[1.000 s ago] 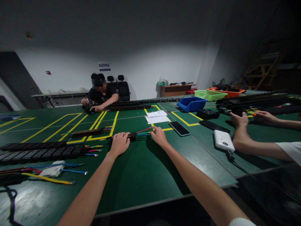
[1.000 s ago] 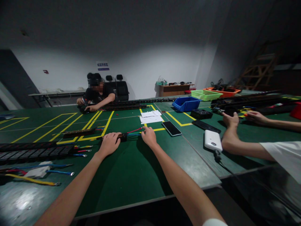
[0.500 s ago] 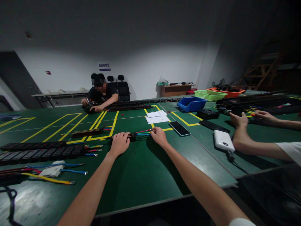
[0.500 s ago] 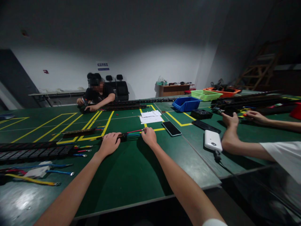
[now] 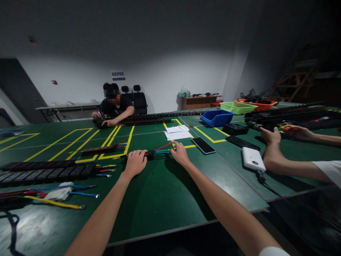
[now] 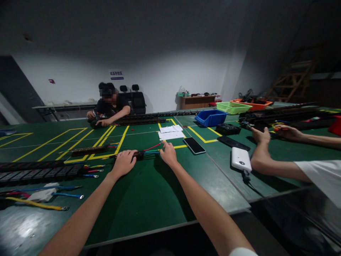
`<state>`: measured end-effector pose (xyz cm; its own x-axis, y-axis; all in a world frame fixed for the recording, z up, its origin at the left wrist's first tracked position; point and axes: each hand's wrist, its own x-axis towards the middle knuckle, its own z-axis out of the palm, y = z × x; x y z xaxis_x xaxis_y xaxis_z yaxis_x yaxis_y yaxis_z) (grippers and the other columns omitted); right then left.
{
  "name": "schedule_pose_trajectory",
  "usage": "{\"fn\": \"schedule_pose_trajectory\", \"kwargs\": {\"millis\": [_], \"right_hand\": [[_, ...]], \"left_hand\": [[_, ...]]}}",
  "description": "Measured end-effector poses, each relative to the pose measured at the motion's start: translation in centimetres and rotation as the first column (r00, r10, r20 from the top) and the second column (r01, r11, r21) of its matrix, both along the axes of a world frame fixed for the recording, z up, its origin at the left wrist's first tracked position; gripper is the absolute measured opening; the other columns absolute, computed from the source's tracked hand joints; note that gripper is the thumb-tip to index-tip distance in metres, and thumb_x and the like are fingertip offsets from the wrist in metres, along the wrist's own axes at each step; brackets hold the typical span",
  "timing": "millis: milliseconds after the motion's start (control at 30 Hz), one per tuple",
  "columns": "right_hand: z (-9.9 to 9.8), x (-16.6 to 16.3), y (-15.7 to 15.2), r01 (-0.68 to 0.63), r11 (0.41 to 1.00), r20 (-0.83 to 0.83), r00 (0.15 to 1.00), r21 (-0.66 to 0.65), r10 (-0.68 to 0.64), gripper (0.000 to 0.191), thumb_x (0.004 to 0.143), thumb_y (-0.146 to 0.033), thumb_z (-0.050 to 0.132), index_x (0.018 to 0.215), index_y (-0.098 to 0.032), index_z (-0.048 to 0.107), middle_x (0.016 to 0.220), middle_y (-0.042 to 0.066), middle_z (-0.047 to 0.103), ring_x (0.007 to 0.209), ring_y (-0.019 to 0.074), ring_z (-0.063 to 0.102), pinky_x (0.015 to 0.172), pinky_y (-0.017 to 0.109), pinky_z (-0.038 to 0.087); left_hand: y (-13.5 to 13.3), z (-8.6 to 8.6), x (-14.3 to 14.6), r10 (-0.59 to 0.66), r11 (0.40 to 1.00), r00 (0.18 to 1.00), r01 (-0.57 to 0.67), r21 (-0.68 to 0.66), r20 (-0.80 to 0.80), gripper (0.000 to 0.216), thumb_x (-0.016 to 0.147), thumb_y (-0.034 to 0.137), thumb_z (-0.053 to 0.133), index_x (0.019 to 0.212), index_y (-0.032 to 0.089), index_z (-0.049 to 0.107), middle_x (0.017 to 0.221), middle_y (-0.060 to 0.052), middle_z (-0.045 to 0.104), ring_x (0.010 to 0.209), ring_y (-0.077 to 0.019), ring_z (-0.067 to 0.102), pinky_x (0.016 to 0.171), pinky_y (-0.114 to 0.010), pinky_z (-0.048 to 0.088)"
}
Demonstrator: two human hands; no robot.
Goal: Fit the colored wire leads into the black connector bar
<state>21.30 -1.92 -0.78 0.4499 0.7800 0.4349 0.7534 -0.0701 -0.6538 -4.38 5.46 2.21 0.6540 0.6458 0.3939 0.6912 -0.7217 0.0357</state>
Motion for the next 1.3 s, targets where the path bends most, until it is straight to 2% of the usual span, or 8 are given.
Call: {"fn": "schedule_pose_trajectory", "kwargs": {"millis": [300,400,533,900,1067,1300], "right_hand": [[0.4,0.0,-0.3,0.043,0.994,0.017,0.999,-0.100,-0.042,0.035,0.091,-0.022,0.059,0.122,-0.014,0.071,0.105,0.011,0.068,0.096,0.0208,0.062,0.085,0.028,0.044],[0.5,0.0,-0.4,0.048,0.988,0.059,0.997,-0.148,-0.040,0.031,0.095,-0.028,0.055,0.112,-0.014,0.076,0.105,0.013,0.070,0.099,0.0227,0.063,0.085,0.028,0.042],[0.5,0.1,-0.4,0.053,0.977,0.130,0.991,-0.208,-0.026,0.034,0.099,-0.031,0.050,0.098,-0.015,0.080,0.099,0.015,0.072,0.095,0.0245,0.064,0.079,0.029,0.040],[0.5,0.2,-0.2,0.060,0.997,-0.034,0.998,-0.054,-0.062,0.023,0.094,-0.031,0.060,0.098,-0.013,0.074,0.095,0.009,0.074,0.085,0.0188,0.064,0.071,0.026,0.041],[0.8,0.3,-0.5,0.093,0.993,-0.071,0.993,-0.076,-0.099,0.032,0.096,-0.043,0.059,0.086,-0.016,0.073,0.080,0.007,0.072,0.070,0.0175,0.060,0.060,0.026,0.033],[1.1,0.0,-0.6,0.081,0.990,-0.081,0.993,-0.117,-0.091,0.045,0.097,-0.046,0.053,0.064,-0.017,0.066,0.062,0.004,0.063,0.058,0.0148,0.052,0.055,0.026,0.025]], "left_hand": [[-0.1,0.1,0.0,0.007,1.000,1.000,-0.007,0.006,-0.004,0.043,0.100,0.035,0.039,0.132,0.019,0.063,0.125,-0.013,0.069,0.118,-0.0291,0.061,0.108,-0.051,0.041],[-0.2,0.2,0.1,0.007,1.000,1.000,-0.007,0.003,-0.001,0.043,0.100,0.035,0.039,0.131,0.020,0.063,0.124,-0.012,0.069,0.118,-0.0288,0.061,0.108,-0.051,0.041],[-0.2,0.2,0.1,0.013,1.000,1.000,-0.013,0.001,-0.011,0.042,0.099,0.035,0.039,0.131,0.020,0.063,0.124,-0.012,0.069,0.117,-0.0289,0.061,0.108,-0.050,0.041],[0.0,0.0,0.0,0.006,1.000,1.000,-0.006,0.007,-0.006,0.043,0.100,0.035,0.038,0.131,0.020,0.063,0.124,-0.012,0.069,0.117,-0.0288,0.061,0.107,-0.050,0.042],[-0.1,0.0,0.1,0.021,0.999,1.000,-0.021,0.029,-0.012,0.042,0.099,0.035,0.040,0.131,0.020,0.063,0.124,-0.013,0.069,0.116,-0.0298,0.061,0.105,-0.050,0.042],[-0.2,0.1,0.1,0.019,1.000,1.000,-0.019,0.021,-0.007,0.043,0.099,0.036,0.039,0.131,0.021,0.063,0.124,-0.013,0.069,0.116,-0.0297,0.061,0.105,-0.051,0.042]]}}
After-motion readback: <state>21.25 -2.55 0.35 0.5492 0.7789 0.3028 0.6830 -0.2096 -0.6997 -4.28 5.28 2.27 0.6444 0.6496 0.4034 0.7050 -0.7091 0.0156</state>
